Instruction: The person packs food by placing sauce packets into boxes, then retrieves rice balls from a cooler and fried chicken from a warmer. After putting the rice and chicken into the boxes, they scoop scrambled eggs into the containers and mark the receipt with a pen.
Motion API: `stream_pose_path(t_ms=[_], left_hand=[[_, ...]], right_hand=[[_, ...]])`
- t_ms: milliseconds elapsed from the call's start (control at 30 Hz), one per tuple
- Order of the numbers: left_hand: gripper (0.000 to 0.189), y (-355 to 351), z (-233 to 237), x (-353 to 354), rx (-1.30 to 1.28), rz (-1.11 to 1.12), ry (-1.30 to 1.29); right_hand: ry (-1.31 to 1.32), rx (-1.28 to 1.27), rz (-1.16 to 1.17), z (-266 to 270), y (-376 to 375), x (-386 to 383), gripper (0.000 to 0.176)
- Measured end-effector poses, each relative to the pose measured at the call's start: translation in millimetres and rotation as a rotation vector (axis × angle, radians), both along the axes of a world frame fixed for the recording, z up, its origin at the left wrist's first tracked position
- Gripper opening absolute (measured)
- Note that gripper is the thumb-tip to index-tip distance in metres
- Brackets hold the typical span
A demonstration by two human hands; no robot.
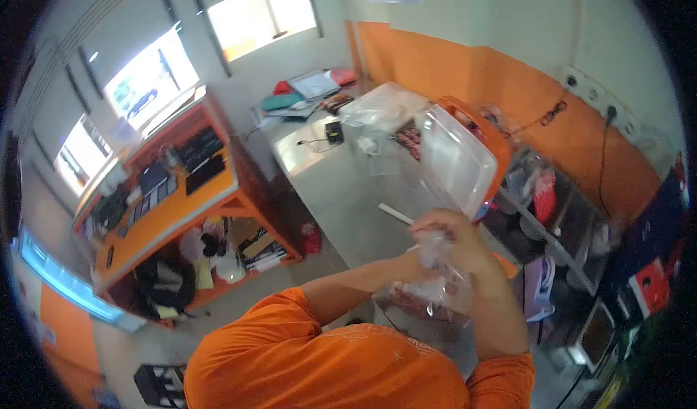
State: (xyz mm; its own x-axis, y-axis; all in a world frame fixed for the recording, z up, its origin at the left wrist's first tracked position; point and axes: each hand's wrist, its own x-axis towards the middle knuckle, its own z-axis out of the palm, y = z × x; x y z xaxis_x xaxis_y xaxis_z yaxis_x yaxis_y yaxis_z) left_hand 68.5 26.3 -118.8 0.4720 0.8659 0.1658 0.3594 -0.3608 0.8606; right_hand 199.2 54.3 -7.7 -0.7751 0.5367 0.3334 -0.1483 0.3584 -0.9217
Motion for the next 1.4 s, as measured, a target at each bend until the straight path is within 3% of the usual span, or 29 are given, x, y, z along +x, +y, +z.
stream_pose_path(t_ms=[67,133,200,233,300,367,433,533,633,767,833,867,900,933,967,1033,1133,1167,1267,1367,1400], left_hand=[[0.035,-24.2,19.0,4.0,-0.164,0.022,0.015],[0.031,-32.5,17.6,10.2,-0.239,0.098,0.055],[0.029,-34.8,14.3,19.7,-0.238,0.197,-0.153],[0.028,-35.3,14.5,23.8,-0.232,0.244,-0.257],[0.027,-39.6,31.9,35.1,0.027,0.201,-0.162],[0.027,-43.2,31.0,43.4,0.296,0.222,0.047],[0.029,-46.0,14.9,48.2,0.581,0.308,0.368],[0.050,-41.5,14.2,38.5,0.668,0.264,0.656],[0.067,-50.4,39.7,21.7,0.320,0.258,0.503],[0.084,-63.8,18.9,0.9,0.199,0.171,0.576],[0.089,-75.4,16.8,27.1,0.114,0.069,0.675],[0.083,-69.7,-26.6,28.4,0.112,0.056,0.386],[0.082,-65.6,-45.2,32.4,0.092,0.048,0.270],[0.081,-62.3,-46.3,33.7,0.060,0.044,0.201],[0.080,-60.5,-45.1,35.3,0.024,0.038,0.187],[0.079,-57.1,-41.2,33.9,-0.022,0.045,0.173],[0.076,-56.4,-38.1,33.7,-0.049,0.070,0.148],[0.076,-55.3,-37.8,33.4,-0.051,0.079,0.139],[0.073,-54.8,-36.3,34.9,-0.053,0.106,0.117],[0.071,-56.7,-33.1,36.8,-0.050,0.126,0.102],[0.070,-56.3,-32.0,36.6,-0.051,0.131,0.101]], right_hand=[[0.007,0.049,-0.176,-24.0,15.6,35.7,0.042],[-0.137,-0.251,-0.306,-28.3,15.6,70.0,0.082],[-0.053,-0.508,-0.090,-28.0,-13.5,85.5,0.086],[-0.199,-0.212,-0.093,-72.0,-12.6,96.0,0.086],[-0.398,0.154,-0.113,-105.6,-17.6,94.9,0.083],[-0.510,0.310,-0.155,-88.6,-43.7,69.7,0.078],[-0.385,0.197,-0.262,-111.1,-45.1,69.9,0.066],[-0.357,0.124,-0.295,-149.1,-31.2,73.3,0.053],[-0.452,0.184,-0.202,-143.6,-28.7,74.9,0.047],[-0.522,0.160,-0.276,-125.2,-42.3,72.0,0.040],[-0.368,0.370,-0.133,-125.3,-49.9,54.7,0.050],[-0.305,0.464,-0.087,-122.0,-51.2,49.1,0.056],[-0.209,0.695,-0.104,-110.5,-46.3,45.4,0.062],[-0.244,0.584,-0.130,-98.2,-48.2,43.1,0.065],[-0.472,0.550,-0.243,-96.7,-50.1,39.6,0.068],[-0.469,0.324,-0.193,-47.2,-58.4,35.4,0.064],[-0.581,0.290,-0.279,-52.8,-55.9,28.4,0.076],[-0.522,0.590,-0.426,-70.9,-57.4,27.4,0.066],[-0.637,0.328,-0.376,-51.2,-58.1,26.8,0.055],[-0.358,-0.006,-0.293,-43.6,-57.3,31.7,0.056],[-0.271,-0.003,-0.289,-36.6,-59.7,32.6,0.052]])
